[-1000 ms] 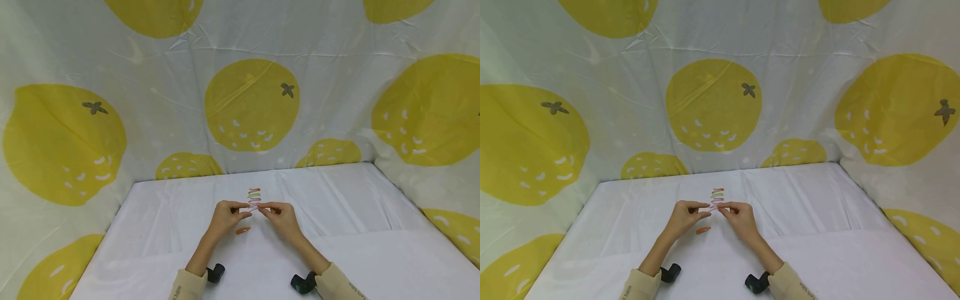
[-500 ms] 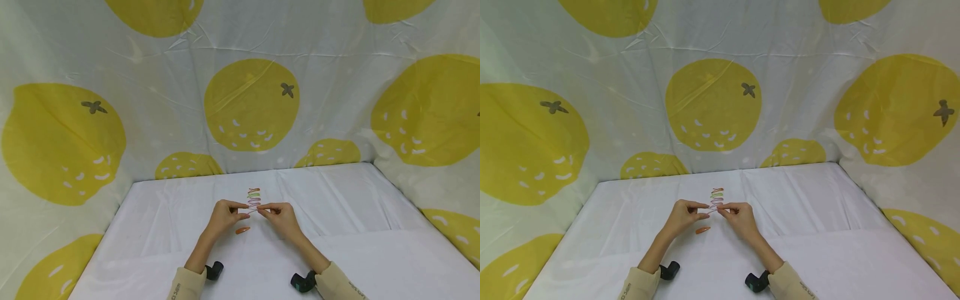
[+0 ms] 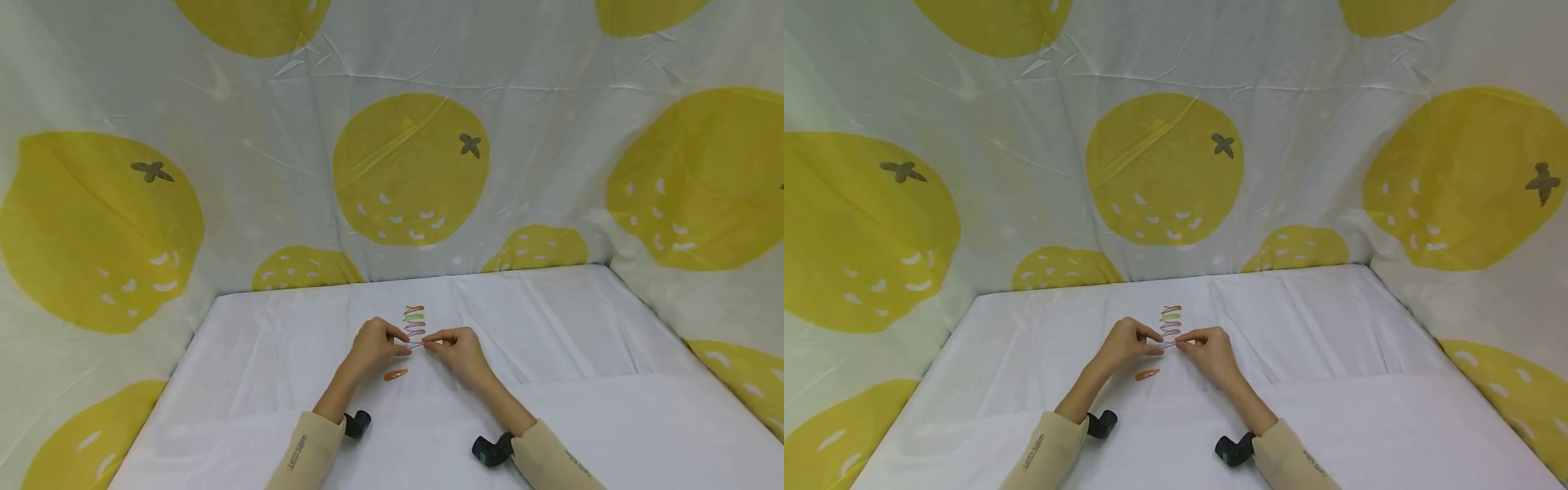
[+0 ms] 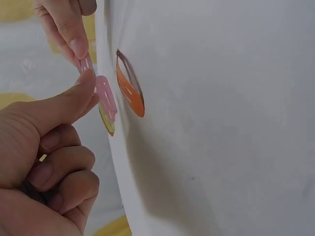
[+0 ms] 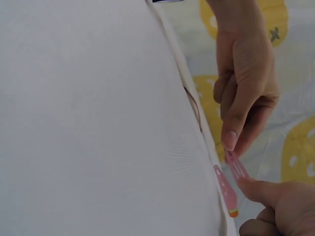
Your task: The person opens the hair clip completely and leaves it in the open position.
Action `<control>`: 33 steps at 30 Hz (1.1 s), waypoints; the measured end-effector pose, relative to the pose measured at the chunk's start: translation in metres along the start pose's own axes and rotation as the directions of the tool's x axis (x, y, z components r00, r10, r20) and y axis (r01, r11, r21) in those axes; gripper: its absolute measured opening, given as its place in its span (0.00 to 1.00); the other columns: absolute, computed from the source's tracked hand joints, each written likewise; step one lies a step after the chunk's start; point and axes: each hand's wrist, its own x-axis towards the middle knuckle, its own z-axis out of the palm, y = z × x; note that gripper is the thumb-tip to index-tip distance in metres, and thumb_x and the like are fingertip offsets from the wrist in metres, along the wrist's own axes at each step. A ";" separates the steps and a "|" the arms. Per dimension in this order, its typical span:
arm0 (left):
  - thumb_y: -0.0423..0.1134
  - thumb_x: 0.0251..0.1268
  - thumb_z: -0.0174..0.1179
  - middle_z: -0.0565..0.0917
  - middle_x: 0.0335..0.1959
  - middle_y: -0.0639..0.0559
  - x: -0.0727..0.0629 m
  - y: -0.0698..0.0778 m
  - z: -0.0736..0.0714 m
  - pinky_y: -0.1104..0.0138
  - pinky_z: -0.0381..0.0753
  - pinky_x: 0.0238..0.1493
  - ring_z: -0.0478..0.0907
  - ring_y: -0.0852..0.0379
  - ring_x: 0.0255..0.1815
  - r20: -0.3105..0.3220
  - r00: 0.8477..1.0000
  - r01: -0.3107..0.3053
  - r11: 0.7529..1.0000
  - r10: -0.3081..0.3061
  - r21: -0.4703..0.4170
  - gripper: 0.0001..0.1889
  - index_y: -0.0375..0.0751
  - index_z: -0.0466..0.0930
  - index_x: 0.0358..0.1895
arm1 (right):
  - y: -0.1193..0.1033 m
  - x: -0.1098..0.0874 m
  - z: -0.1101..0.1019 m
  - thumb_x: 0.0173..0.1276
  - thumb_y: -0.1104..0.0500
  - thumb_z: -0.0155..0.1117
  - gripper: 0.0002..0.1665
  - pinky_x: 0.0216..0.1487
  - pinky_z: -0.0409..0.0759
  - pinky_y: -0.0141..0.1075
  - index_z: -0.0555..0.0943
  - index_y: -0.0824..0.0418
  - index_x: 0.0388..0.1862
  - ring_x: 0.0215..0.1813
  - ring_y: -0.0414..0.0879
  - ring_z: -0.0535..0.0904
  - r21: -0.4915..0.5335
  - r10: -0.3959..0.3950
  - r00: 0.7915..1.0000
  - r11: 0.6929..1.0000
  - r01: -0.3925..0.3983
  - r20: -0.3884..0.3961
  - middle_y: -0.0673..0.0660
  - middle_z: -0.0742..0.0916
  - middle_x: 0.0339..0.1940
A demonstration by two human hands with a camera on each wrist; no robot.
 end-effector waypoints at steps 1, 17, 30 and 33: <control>0.34 0.51 0.80 0.72 0.14 0.58 0.002 0.000 0.000 0.73 0.61 0.21 0.65 0.63 0.19 0.009 1.000 0.008 1.000 -0.008 0.008 0.08 0.38 0.94 0.35 | 0.001 0.001 0.000 0.61 0.65 0.78 0.03 0.21 0.56 0.27 0.94 0.59 0.34 0.16 0.32 0.60 0.003 0.007 1.000 1.000 -0.007 -0.003 0.46 0.73 0.10; 0.30 0.47 0.81 0.72 0.14 0.58 0.015 -0.002 -0.003 0.72 0.63 0.22 0.66 0.64 0.20 0.021 0.999 0.039 0.996 -0.041 0.080 0.10 0.37 0.94 0.35 | 0.008 0.013 0.006 0.60 0.63 0.80 0.03 0.24 0.59 0.28 0.94 0.59 0.34 0.22 0.34 0.65 -0.031 0.038 0.999 0.999 -0.039 -0.012 0.47 0.82 0.16; 0.32 0.48 0.81 0.74 0.15 0.56 0.017 -0.003 0.000 0.70 0.65 0.23 0.68 0.62 0.21 0.036 0.997 0.058 0.992 -0.062 0.109 0.08 0.42 0.94 0.34 | 0.008 0.014 0.005 0.60 0.63 0.80 0.04 0.24 0.58 0.28 0.94 0.57 0.34 0.20 0.33 0.61 -0.034 0.046 0.999 0.998 -0.045 0.016 0.48 0.81 0.14; 0.33 0.49 0.81 0.74 0.16 0.56 0.017 -0.002 -0.001 0.70 0.65 0.23 0.69 0.62 0.21 0.034 0.998 0.056 0.992 -0.060 0.114 0.08 0.41 0.94 0.33 | 0.009 0.015 0.006 0.60 0.63 0.80 0.03 0.24 0.58 0.28 0.94 0.58 0.34 0.20 0.33 0.61 -0.040 0.037 0.999 0.999 -0.036 0.013 0.47 0.80 0.13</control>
